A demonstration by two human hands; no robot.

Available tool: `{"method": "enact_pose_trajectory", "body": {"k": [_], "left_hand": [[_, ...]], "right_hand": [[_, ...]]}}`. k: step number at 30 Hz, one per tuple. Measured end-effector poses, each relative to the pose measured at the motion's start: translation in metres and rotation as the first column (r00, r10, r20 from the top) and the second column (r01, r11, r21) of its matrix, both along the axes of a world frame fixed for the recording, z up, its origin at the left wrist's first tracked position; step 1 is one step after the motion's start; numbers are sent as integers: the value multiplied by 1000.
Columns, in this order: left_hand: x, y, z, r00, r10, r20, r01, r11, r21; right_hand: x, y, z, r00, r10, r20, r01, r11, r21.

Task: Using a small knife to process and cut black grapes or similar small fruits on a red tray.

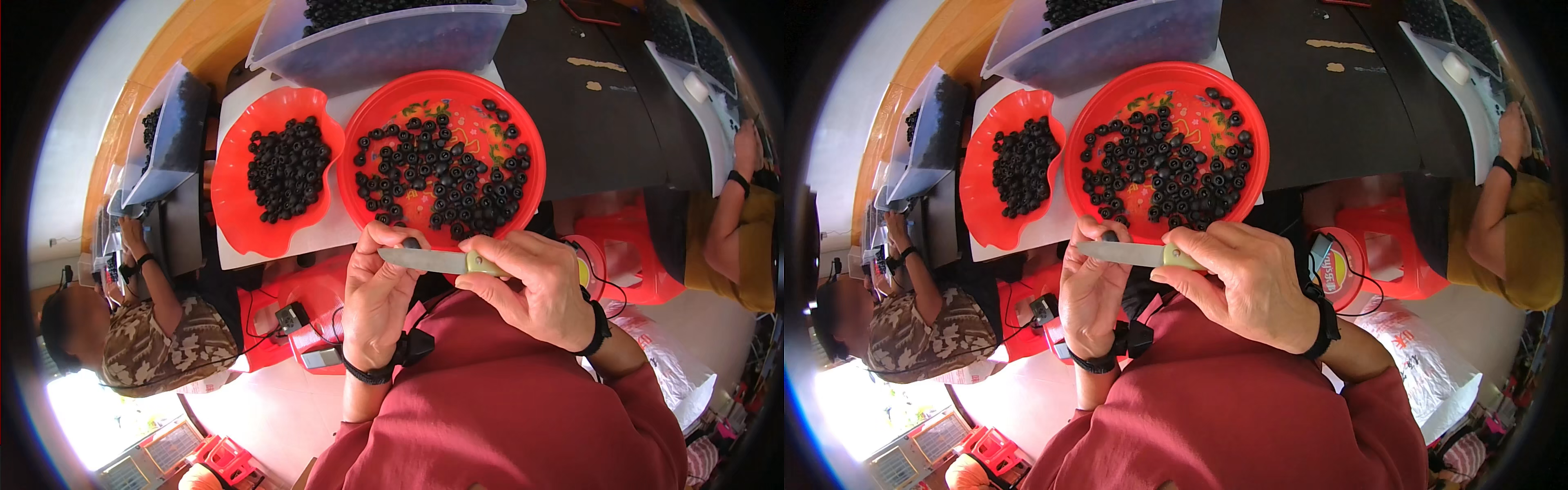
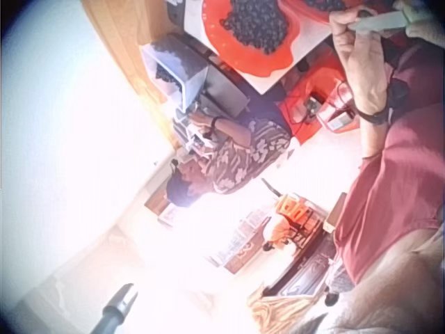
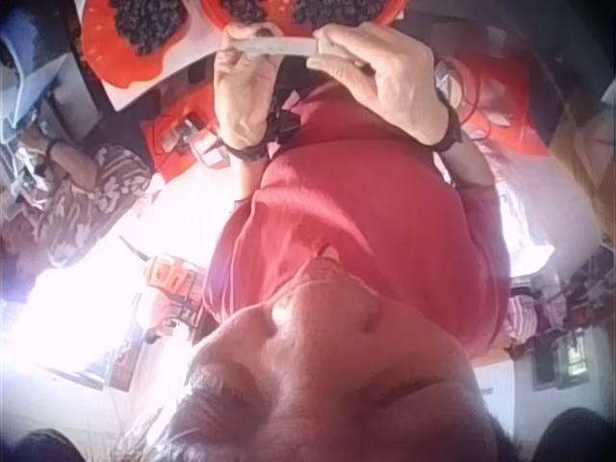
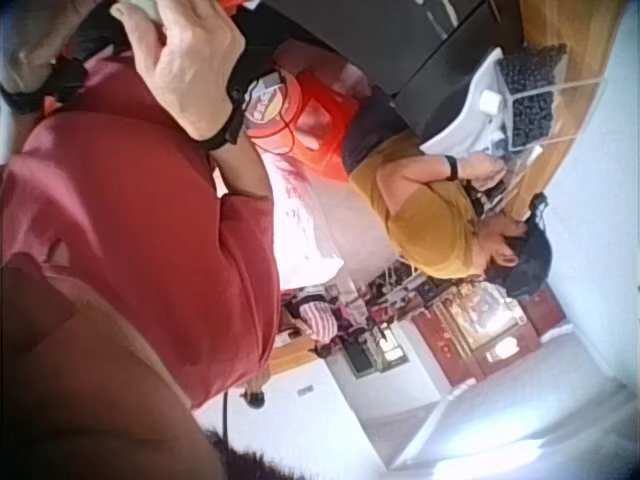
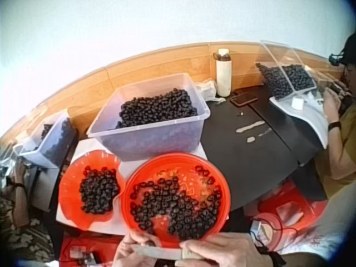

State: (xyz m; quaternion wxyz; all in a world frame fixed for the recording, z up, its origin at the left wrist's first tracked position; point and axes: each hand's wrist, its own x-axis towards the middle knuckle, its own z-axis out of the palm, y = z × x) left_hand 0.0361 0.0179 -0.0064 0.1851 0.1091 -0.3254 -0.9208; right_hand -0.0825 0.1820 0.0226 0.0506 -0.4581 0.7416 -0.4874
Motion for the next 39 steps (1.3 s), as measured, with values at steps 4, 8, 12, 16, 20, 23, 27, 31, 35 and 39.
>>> {"method": "enact_pose_trajectory", "body": {"k": [4, 8, 12, 16, 20, 23, 27, 31, 35, 39], "left_hand": [[6, 3, 1, 1000, 20, -23, -19, 1000, 21], [2, 9, 6, 999, 37, 9, -37, 999, -5], [5, 14, 6, 999, 47, 21, -46, 999, -10], [12, 7, 10, 999, 53, -13, -54, 992, -113], [13, -18, 27, 948, 317, -12, -304, 898, -319], [4, -49, 50, 813, 581, -27, -447, 595, -668], [-8, -60, 54, 676, 734, -59, -267, 169, -949], [-16, -42, 21, 773, 635, 10, 59, -56, -997], [-24, -19, 7, 833, 551, -52, 213, -405, -889], [-29, -4, 11, 753, 657, 31, 414, -437, -798]], "right_hand": [[-6, 4, -6, 999, -44, 8, 44, 999, 28], [2, 7, 0, 994, 2, 110, 6, 998, -68], [3, 12, -2, 997, -5, 83, 8, 1000, -30], [-2, 20, -3, 984, -93, 151, 97, 995, -19], [-3, 34, -8, 982, -134, 131, 138, 990, -23], [0, 39, -4, 975, -131, 178, 136, 991, -14], [2, 44, -6, 968, -153, 199, 166, 985, -48], [7, 47, -2, 968, -154, 196, 165, 985, -41], [11, 51, 2, 973, -131, 192, 138, 990, -22], [15, 58, 1, 974, -135, 181, 141, 990, -20]]}}
